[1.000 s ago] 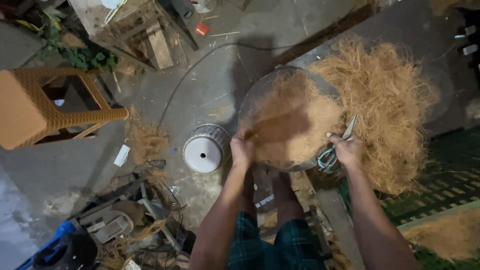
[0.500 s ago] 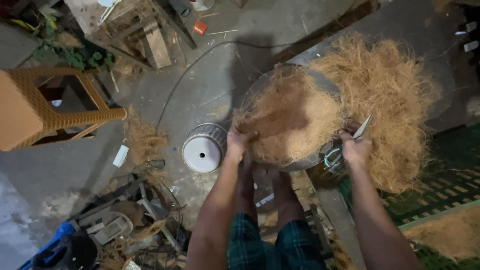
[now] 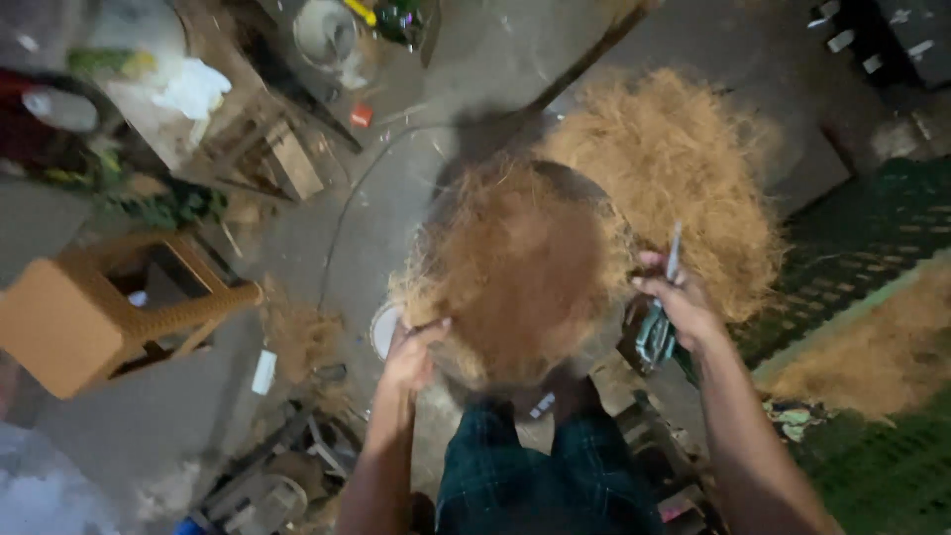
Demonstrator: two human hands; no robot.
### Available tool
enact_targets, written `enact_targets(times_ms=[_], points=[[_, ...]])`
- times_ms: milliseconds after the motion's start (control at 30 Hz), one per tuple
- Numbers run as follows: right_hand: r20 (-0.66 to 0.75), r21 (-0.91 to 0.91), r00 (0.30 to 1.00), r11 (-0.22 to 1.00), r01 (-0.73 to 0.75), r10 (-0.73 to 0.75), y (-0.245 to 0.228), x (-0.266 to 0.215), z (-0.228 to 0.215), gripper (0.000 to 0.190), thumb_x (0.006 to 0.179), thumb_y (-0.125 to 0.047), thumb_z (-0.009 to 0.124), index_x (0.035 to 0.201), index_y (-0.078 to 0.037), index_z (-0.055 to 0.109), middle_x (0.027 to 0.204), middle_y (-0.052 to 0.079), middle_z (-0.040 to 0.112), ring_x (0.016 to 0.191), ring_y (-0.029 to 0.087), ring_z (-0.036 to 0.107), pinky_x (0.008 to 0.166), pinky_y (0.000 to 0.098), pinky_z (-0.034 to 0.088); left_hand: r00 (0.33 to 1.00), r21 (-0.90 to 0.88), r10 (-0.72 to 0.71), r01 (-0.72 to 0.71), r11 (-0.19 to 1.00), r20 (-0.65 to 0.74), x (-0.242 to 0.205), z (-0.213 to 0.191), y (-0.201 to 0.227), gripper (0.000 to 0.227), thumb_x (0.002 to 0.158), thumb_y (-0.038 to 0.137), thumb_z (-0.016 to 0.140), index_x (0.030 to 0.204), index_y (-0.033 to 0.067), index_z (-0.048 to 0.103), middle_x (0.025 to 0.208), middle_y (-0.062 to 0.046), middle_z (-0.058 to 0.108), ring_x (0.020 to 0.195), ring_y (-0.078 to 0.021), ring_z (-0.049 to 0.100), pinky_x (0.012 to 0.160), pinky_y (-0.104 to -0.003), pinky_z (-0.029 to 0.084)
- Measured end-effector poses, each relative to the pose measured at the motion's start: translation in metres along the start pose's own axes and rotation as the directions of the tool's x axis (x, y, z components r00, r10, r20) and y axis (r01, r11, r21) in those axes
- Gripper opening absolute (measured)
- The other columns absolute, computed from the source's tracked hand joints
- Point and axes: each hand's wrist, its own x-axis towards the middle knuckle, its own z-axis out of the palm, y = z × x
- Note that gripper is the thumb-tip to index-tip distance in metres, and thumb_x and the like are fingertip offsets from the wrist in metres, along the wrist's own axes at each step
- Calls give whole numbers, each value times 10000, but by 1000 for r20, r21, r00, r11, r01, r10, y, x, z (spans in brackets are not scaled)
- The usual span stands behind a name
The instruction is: The person uses a handheld electric grinder to shred a piece of coconut fiber, then uses shears to trim the resulting mat on a circular base. The person repeatedly cuts the edges of the fiber mat to shape it.
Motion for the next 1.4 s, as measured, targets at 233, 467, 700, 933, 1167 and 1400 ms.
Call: enact_targets(times_ms=[233, 467, 700, 933, 1167, 1400], points=[[-189, 231, 982, 971, 62, -18, 11, -104, -52, 385, 902, -249, 736, 1223, -56, 649, 997, 120, 618, 858, 254, 604, 743, 394, 507, 995, -17, -53, 55, 998, 90, -103, 28, 71, 666, 727, 6, 787, 1363, 71, 601, 1332, -192, 623, 1219, -373, 581, 1023, -567, 448], [-222, 344, 975, 937, 62, 17, 58, -193, -54, 245, 879, -130, 733, 1045, 24, 638, 696, 162, 591, 483, 215, 516, 402, 337, 416, 988, -112, -22, 39, 993, 152, -95, 17, 66, 563, 742, -25, 763, 1291, -24, 638, 1275, -264, 624, 1222, -476, 560, 1006, -610, 443], [-192, 243, 962, 959, -145, 194, -55, -179, -77, 397, 917, 21, 529, 1272, -111, 648, 1213, 125, 628, 990, 253, 539, 811, 422, 417, 988, -48, -98, 105, 993, 117, -132, 37, 92, 737, 702, -1, 670, 1418, 98, 527, 1338, -107, 624, 1197, -295, 589, 1033, -414, 469], [-295, -230, 954, 966, -121, 49, -23, 40, -84, 725, 880, -426, 646, 1527, -233, 382, 1563, 44, 385, 1388, 258, 410, 1131, 375, 310, 583, 307, 508, -793, 526, 634, -66, -82, 3, 561, 832, 225, 641, 1348, 12, 582, 1413, -233, 553, 1337, -323, 529, 1144, -414, 367], [110, -454, 994, 889, 61, -12, -23, 79, -19, 937, 740, -288, 703, 1565, -191, 270, 1381, 165, 558, 1178, 434, 572, 947, 493, 484, 403, -10, -773, 889, 457, 489, -62, -73, 7, 952, 813, 714, 468, 1571, 165, 294, 847, -175, 667, 609, -354, 573, 755, -526, 549], [406, -504, 853, 699, 508, -327, 50, 109, -6, 212, 874, -141, 566, 1082, -97, 560, 972, 165, 689, 793, 373, 668, 586, 473, 442, 878, -259, -363, 289, 922, -311, -215, 215, 102, 636, 883, 289, 463, 1471, 50, 428, 1474, -173, 495, 1381, -356, 445, 1189, -509, 341]])
